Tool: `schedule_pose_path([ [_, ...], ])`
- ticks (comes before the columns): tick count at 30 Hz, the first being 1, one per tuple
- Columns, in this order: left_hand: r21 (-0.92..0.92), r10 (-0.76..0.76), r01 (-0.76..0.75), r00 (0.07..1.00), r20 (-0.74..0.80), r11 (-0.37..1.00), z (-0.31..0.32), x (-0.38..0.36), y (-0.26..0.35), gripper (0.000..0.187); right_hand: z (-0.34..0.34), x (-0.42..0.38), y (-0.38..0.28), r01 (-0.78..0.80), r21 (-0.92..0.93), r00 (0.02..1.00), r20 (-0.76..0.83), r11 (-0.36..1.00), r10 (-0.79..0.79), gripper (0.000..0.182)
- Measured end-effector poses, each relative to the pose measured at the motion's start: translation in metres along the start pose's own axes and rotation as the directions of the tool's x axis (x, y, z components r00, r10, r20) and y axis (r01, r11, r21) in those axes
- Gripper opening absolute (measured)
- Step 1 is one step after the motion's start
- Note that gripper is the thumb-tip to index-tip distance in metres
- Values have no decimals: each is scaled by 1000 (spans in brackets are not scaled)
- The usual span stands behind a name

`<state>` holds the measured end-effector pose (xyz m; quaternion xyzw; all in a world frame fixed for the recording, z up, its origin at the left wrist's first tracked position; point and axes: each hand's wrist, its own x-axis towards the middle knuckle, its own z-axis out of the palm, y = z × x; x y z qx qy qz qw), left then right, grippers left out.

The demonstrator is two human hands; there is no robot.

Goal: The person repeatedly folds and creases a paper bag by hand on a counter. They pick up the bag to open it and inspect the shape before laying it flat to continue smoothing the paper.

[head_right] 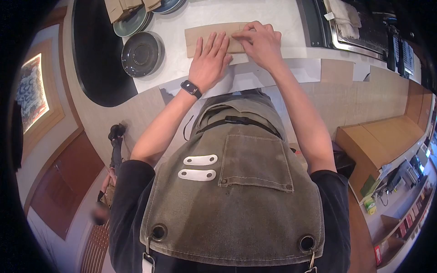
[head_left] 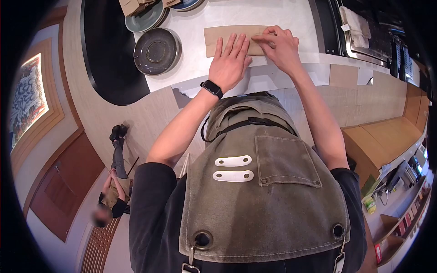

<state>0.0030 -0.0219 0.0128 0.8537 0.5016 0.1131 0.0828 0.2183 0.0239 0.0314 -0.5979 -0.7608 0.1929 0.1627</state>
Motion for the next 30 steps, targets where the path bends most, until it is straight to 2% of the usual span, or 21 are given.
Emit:
schedule_pose_path([
  [6, -1, 0, 0, 1000, -24, 1000, 7, -4, -4, 61, 3, -1, -1, 40, -7, 998, -45, 999, -40, 24],
  [9, 34, 4, -3, 1000, -27, 999, 9, -4, -2, 61, -6, -1, -4, 21, 38, 1000, 2, 999, -21, 27],
  [12, 61, 4, -2, 1000, -27, 998, 11, -5, -3, 61, 1, -12, -8, 212, 67, 974, -98, 975, -205, 45],
  [15, 54, 8, -7, 1000, -23, 998, 11, -4, -4, 62, 13, -36, -29, 320, -170, 944, -23, 932, -329, 68],
  [16, 50, 7, -6, 1000, -19, 999, 11, -5, -4, 63, 20, -40, -25, 304, -233, 953, 76, 924, -294, 85],
  [19, 45, -4, 4, 1000, -11, 999, 11, -5, -3, 66, 31, -43, -17, 285, -324, 958, 122, 902, -259, 92],
  [22, 62, -1, 3, 1000, -23, 998, 11, -4, -1, 68, 34, -44, -11, 294, -302, 955, 129, 907, -267, 101],
  [25, -25, -39, 39, 999, 13, 999, 4, -8, -3, 71, 35, -44, -10, 288, -286, 957, 120, 914, -264, 105],
  [28, -24, -225, 226, 974, 24, 974, -14, -37, -15, 74, 33, -44, -14, 270, -286, 961, 144, 919, -238, 107],
  [30, 1, -293, 293, 955, 48, 956, -19, -49, -19, 76, 33, -41, -13, 275, -268, 960, 134, 924, -246, 107],
])
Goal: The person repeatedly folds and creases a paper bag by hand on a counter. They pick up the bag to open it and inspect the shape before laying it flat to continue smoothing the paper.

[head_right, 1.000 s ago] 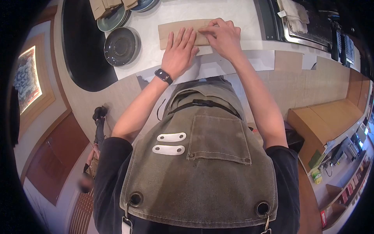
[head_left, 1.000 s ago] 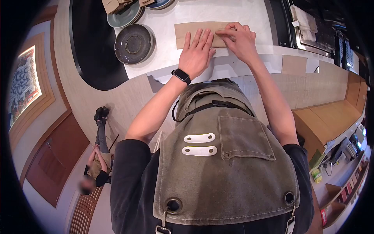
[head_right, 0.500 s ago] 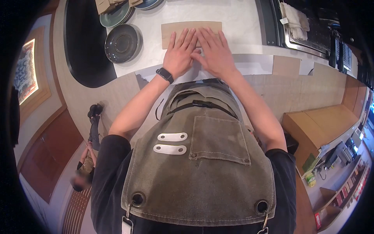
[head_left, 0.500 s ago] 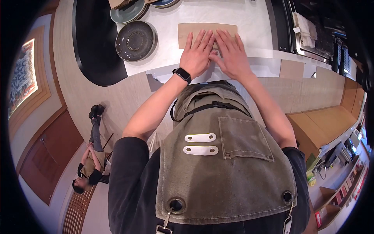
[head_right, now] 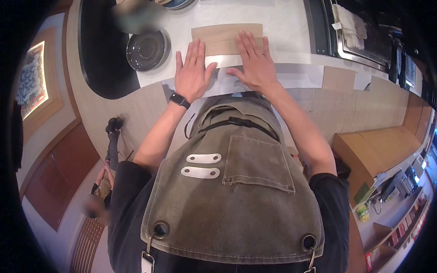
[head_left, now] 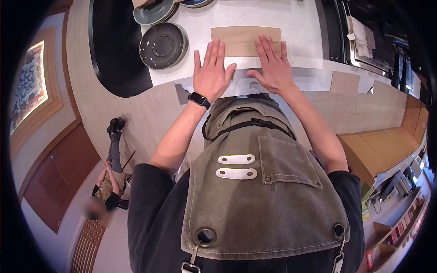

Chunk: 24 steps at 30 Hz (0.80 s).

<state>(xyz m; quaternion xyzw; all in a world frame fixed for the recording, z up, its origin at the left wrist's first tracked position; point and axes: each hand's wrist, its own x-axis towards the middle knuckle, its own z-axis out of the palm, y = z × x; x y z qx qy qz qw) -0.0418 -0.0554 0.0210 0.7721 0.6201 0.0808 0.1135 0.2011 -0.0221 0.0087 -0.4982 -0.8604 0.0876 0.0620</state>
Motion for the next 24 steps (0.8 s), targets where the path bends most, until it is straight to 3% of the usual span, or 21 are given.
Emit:
schedule_pose_path([
  [4, 10, -85, 86, 996, -41, 996, -5, 8, 21, 74, 0, -3, -3, -4, 28, 1000, -15, 1000, 5, 104],
  [7, -162, 204, -198, 979, 19, 967, -10, 16, 46, 73, -7, -1, -3, 7, -36, 999, 34, 999, -5, 103],
  [8, -243, 266, -244, 962, 61, 939, -9, 18, 54, 73, -11, -1, -4, 22, -240, 988, 153, 971, 16, 103],
  [11, -170, 225, -208, 970, 88, 963, 4, 14, 56, 75, -6, -1, -4, 9, -239, 994, 105, 971, 16, 105],
  [14, -72, 151, -144, 983, 102, 987, 0, -1, 36, 73, -4, -2, -2, 6, -33, 1000, 15, 999, -6, 113],
  [17, -8, 85, -85, 990, 110, 996, -5, -17, 14, 70, -2, -2, -3, 6, 41, 999, -43, 999, -5, 122],
  [24, 75, -68, 60, 991, 119, 995, -18, -36, -2, 69, -2, -5, -2, 18, 48, 999, -51, 999, -15, 124],
])
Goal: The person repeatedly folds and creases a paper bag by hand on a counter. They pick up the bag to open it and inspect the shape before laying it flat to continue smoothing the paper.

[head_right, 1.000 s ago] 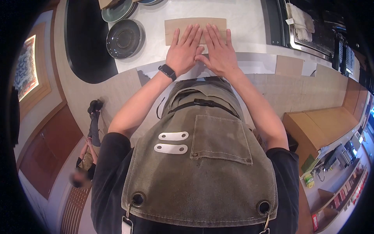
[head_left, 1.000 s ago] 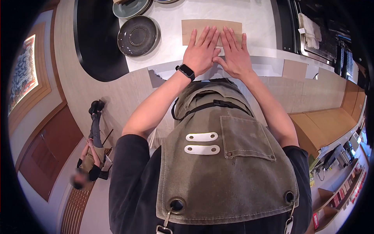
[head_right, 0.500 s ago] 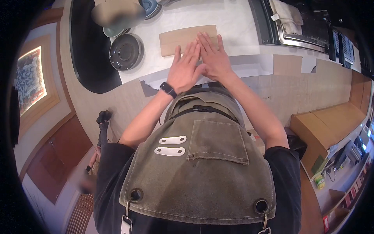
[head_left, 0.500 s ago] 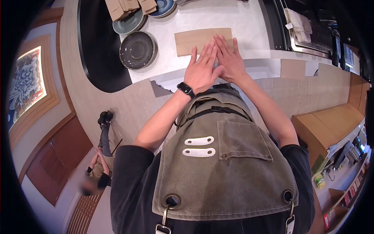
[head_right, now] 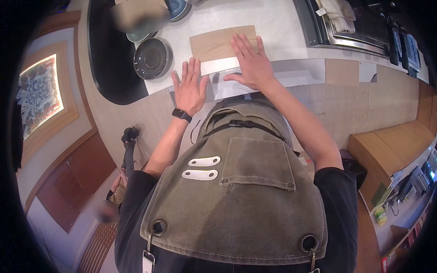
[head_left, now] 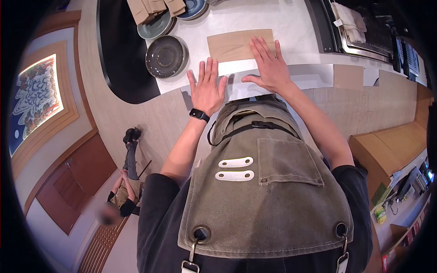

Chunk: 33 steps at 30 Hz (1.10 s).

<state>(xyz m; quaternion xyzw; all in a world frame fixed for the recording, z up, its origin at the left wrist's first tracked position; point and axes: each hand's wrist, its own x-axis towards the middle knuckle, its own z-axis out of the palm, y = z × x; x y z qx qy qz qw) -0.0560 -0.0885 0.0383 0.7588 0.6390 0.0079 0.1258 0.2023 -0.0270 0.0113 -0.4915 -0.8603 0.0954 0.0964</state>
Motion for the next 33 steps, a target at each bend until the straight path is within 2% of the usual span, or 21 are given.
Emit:
schedule_pose_path([
  [3, -150, -98, 84, 991, -93, 985, 3, -1, -4, 74, 2, -1, 0, 6, 12, 1000, -16, 1000, -6, 123],
  [4, -155, -84, 65, 989, -120, 986, 0, 2, -2, 76, 3, -1, 0, 11, 15, 1000, -22, 1000, -10, 122],
  [7, -128, 126, -148, 978, -169, 981, -9, 28, 28, 75, 4, 0, 3, 7, -18, 1000, 10, 1000, -6, 123],
  [8, -171, 193, -227, 961, -196, 959, -7, 41, 41, 79, 4, 0, 3, 6, -33, 999, 31, 999, -5, 124],
  [11, -79, 269, -274, 960, -71, 958, 19, 71, 56, 85, 9, 0, 5, 26, -208, 999, 32, 978, -20, 122],
  [12, -67, 269, -275, 959, -88, 959, 21, 72, 51, 90, 7, -1, 3, 20, -147, 1000, 24, 989, -16, 123],
  [15, -43, 65, -71, 989, -131, 997, 22, 55, 29, 90, 5, -2, 0, 3, -2, 1000, 8, 1000, -3, 124],
  [20, -54, -49, 44, 994, -98, 998, 10, 39, -6, 81, 3, 0, 2, 11, 19, 1000, -10, 1000, -11, 126],
  [23, -125, 2, -31, 973, -231, 992, 7, 47, 7, 77, 3, 0, 2, 6, 1, 1000, 9, 1000, -6, 130],
  [24, -59, 125, -144, 960, -250, 988, -1, 51, 17, 71, 3, 1, 3, 5, -10, 1000, 6, 1000, -5, 129],
  [27, -109, 474, -494, 865, -166, 863, 5, 68, 25, 66, 1, 0, 2, 9, -29, 1000, 24, 1000, -8, 127],
  [28, -40, 519, -530, 841, -151, 847, 16, 72, 23, 63, 0, -1, 2, 11, -32, 999, 35, 999, -10, 126],
  [33, 4, 539, -545, 827, -157, 838, 30, 74, 16, 64, 3, -3, 0, 1, -48, 999, 36, 999, 1, 121],
])
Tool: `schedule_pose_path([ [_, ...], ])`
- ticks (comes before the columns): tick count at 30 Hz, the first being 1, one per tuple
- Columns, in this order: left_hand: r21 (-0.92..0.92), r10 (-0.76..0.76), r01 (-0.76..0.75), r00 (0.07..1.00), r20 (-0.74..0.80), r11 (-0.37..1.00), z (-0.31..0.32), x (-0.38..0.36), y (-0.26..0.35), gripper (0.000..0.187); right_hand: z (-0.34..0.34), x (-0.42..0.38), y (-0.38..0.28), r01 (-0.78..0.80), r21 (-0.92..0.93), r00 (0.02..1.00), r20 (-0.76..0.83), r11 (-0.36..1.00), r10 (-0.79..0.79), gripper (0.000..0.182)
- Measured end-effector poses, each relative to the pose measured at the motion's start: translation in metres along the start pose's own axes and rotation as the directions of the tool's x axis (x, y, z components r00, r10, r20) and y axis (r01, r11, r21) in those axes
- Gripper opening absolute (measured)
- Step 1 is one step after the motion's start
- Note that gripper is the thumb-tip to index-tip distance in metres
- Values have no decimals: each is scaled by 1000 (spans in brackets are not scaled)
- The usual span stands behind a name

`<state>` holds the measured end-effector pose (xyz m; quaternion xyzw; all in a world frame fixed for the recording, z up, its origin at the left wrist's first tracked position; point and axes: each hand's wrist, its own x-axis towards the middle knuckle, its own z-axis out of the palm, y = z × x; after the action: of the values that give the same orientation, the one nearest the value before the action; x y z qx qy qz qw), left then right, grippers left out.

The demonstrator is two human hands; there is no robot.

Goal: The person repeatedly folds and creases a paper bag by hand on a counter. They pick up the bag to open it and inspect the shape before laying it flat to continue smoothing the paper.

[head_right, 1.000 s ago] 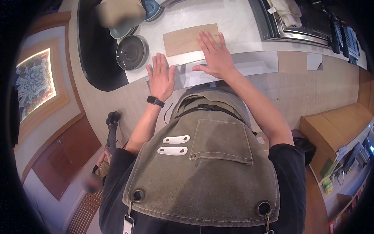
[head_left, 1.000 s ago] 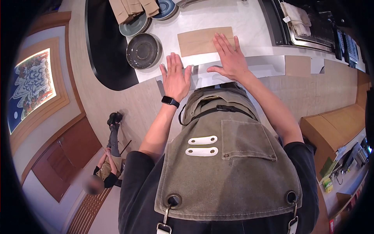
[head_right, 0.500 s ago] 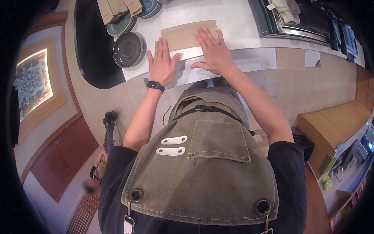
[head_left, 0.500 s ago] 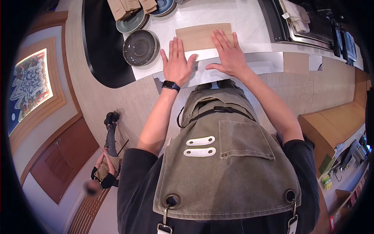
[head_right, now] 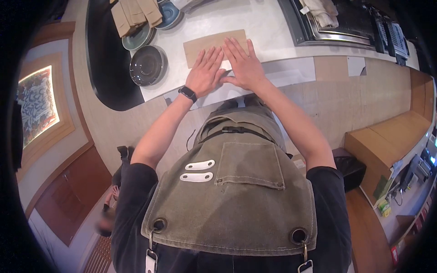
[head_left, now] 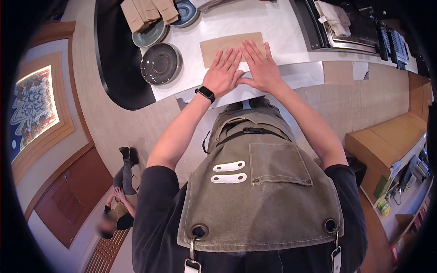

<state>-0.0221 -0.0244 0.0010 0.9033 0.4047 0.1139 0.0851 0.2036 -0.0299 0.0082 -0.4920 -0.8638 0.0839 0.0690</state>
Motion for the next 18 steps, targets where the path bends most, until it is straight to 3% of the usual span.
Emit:
schedule_pose_path([
  [8, 52, -7, 6, 1000, 15, 999, 2, 1, 3, 66, -15, -21, 26, -106, 1, 991, -79, 994, 106, 110],
  [11, 32, -10, 10, 1000, 17, 999, 2, 1, 3, 66, -33, -19, -4, -10, -163, 998, 55, 987, 19, 101],
  [14, 43, 16, -17, 1000, 22, 999, -1, 0, 3, 65, -18, -16, -27, 67, -181, 996, 76, 981, -54, 89],
  [18, 7, 10, -10, 1000, 4, 1000, 0, -2, 5, 65, -1, -23, -30, -39, -207, 997, -70, 977, 25, 77],
])
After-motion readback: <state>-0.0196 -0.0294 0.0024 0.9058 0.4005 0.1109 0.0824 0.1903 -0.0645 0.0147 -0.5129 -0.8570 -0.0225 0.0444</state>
